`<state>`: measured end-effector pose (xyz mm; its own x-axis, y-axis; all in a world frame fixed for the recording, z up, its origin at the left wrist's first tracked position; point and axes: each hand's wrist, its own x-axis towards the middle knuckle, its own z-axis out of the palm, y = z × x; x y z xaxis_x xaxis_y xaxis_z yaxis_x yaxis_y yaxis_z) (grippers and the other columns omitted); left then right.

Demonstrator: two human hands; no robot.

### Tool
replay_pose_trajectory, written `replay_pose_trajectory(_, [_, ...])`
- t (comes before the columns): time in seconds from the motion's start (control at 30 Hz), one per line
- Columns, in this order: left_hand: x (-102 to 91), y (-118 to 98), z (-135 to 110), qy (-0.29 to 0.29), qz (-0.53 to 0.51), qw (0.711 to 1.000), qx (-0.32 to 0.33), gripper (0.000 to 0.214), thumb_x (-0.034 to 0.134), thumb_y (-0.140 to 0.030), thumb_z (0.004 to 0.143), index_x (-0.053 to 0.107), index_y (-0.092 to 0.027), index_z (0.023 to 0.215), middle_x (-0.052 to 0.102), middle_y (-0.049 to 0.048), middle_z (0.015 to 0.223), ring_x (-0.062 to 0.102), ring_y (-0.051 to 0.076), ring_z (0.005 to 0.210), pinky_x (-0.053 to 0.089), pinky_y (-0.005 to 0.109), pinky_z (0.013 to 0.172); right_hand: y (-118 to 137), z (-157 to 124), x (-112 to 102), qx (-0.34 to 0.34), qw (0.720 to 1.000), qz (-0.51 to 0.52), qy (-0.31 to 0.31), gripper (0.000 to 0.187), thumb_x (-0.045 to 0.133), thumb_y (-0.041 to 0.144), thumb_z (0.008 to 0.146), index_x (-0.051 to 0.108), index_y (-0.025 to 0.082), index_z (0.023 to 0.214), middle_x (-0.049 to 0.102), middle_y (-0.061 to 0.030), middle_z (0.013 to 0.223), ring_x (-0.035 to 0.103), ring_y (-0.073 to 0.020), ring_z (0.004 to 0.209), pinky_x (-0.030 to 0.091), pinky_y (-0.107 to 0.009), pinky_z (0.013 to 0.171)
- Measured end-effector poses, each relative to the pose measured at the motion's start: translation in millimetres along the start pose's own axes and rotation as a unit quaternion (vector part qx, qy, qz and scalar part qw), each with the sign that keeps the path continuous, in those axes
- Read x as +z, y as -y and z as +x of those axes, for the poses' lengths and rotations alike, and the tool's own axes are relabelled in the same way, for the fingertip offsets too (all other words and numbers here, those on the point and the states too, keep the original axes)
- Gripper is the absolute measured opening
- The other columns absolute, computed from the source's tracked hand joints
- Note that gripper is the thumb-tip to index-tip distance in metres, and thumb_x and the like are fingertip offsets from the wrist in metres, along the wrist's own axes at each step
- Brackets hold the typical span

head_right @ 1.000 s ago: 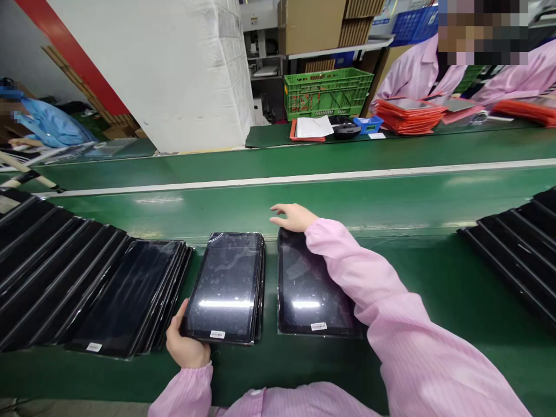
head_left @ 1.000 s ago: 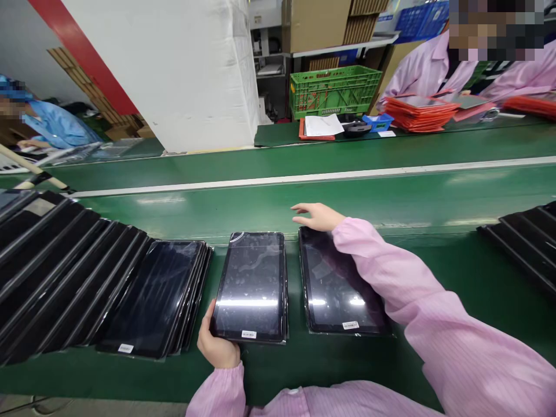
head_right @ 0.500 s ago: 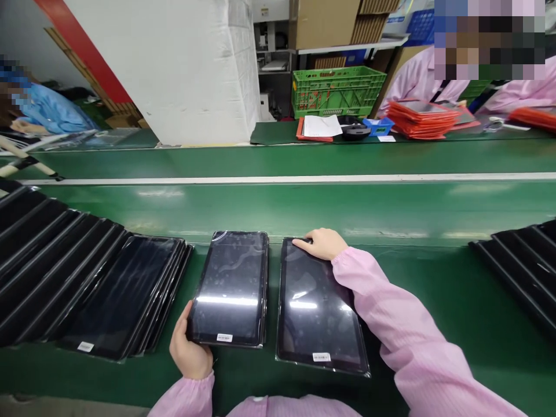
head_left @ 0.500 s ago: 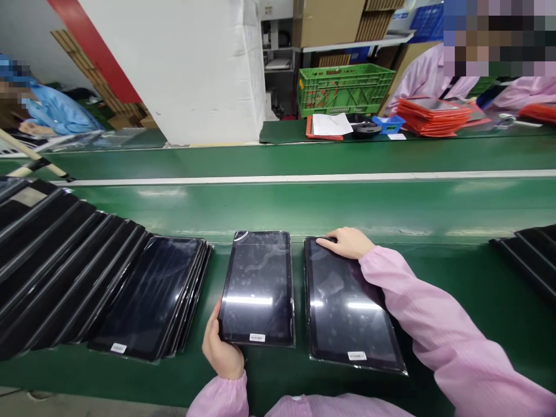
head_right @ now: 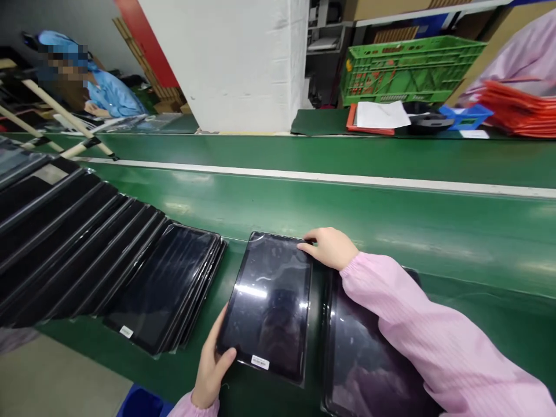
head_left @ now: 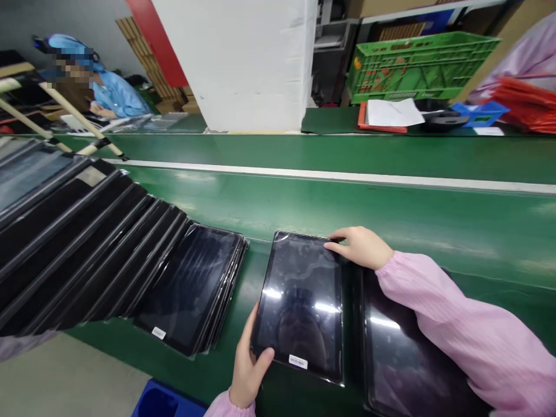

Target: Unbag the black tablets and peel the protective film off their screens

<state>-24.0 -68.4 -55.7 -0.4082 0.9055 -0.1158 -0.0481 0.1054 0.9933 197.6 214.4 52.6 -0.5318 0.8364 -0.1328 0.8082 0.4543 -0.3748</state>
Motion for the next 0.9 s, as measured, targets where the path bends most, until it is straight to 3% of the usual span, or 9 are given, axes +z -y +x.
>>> replay_pose_trajectory(0.13, [-3.8,-0.3,4.1,0.064,-0.007,0.998,0.012,0.087,0.076,-0.046,0.078,0.04,-0.018,0.152,0.04,0.0162,0.159,0.036,0.035,0.147,0.035,0.046,0.12,-5.2,-8.6,8.4,-0.031,0.997,-0.002,-0.076,0.032,0.055,0.045,0.088,0.078,0.024,0.096,0.078,-0.0076,0.109,0.072,-0.0314,0.103,0.056,-0.046,0.093])
replay_pose_trajectory(0.27, [-3.1,-2.8,5.9,0.077,-0.024,0.997,0.003,0.09,0.079,-0.046,0.076,0.041,-0.017,0.152,0.042,0.0178,0.157,0.039,0.037,0.145,0.036,0.047,0.119,-3.7,-14.8,8.5,-0.113,0.984,0.039,-0.13,0.027,0.051,0.041,0.089,0.075,0.029,0.085,0.079,-0.0063,0.1,0.073,-0.0294,0.099,0.056,-0.048,0.094])
replay_pose_trajectory(0.4, [2.9,-5.8,3.8,0.044,-0.038,0.998,-0.028,0.091,0.077,-0.055,0.074,0.045,-0.017,0.15,0.047,0.0177,0.154,0.045,0.037,0.142,0.037,0.047,0.119,-5.4,-20.1,-7.2,-0.146,0.974,0.171,-0.008,0.018,0.062,0.045,0.088,0.076,0.033,0.084,0.079,-0.0052,0.09,0.076,-0.0248,0.087,0.061,-0.04,0.081])
replay_pose_trajectory(0.5, [5.5,-5.2,2.4,0.021,-0.021,0.999,-0.039,0.094,0.077,-0.062,0.07,0.049,-0.017,0.148,0.05,0.0172,0.151,0.047,0.038,0.14,0.035,0.048,0.12,-13.7,-22.4,-21.6,-0.096,0.95,0.288,0.068,0.021,0.072,0.051,0.083,0.076,0.033,0.075,0.079,-0.0101,0.086,0.077,-0.0246,0.085,0.062,-0.036,0.077])
replay_pose_trajectory(0.6, [2.9,-2.5,2.8,0.039,-0.007,0.999,-0.035,0.101,0.078,-0.064,0.067,0.046,-0.015,0.149,0.048,0.0184,0.152,0.044,0.039,0.141,0.035,0.048,0.12,-22.0,-20.4,-30.4,-0.037,0.927,0.36,0.102,0.025,0.08,0.05,0.075,0.074,0.027,0.067,0.079,-0.0118,0.079,0.077,-0.0274,0.086,0.063,-0.038,0.079])
replay_pose_trajectory(0.7, [-2.2,-0.6,4.3,0.071,-0.007,0.997,-0.018,0.098,0.076,-0.061,0.072,0.04,-0.016,0.152,0.049,0.0187,0.151,0.047,0.038,0.139,0.035,0.049,0.119,-28.7,-16.4,-32.6,-0.009,0.91,0.393,0.131,0.026,0.083,0.046,0.072,0.073,0.023,0.064,0.078,-0.0109,0.075,0.077,-0.0286,0.086,0.064,-0.039,0.077])
replay_pose_trajectory(0.9, [-8.1,-2.5,10.1,0.109,-0.006,0.993,0.049,0.092,0.08,-0.048,0.075,0.036,-0.028,0.154,0.041,0.0125,0.159,0.041,0.036,0.145,0.029,0.052,0.122,-36.6,-12.5,-25.4,-0.026,0.901,0.417,0.12,0.025,0.084,0.045,0.074,0.067,0.027,0.07,0.075,-0.0078,0.069,0.077,-0.0256,0.087,0.062,-0.034,0.077])
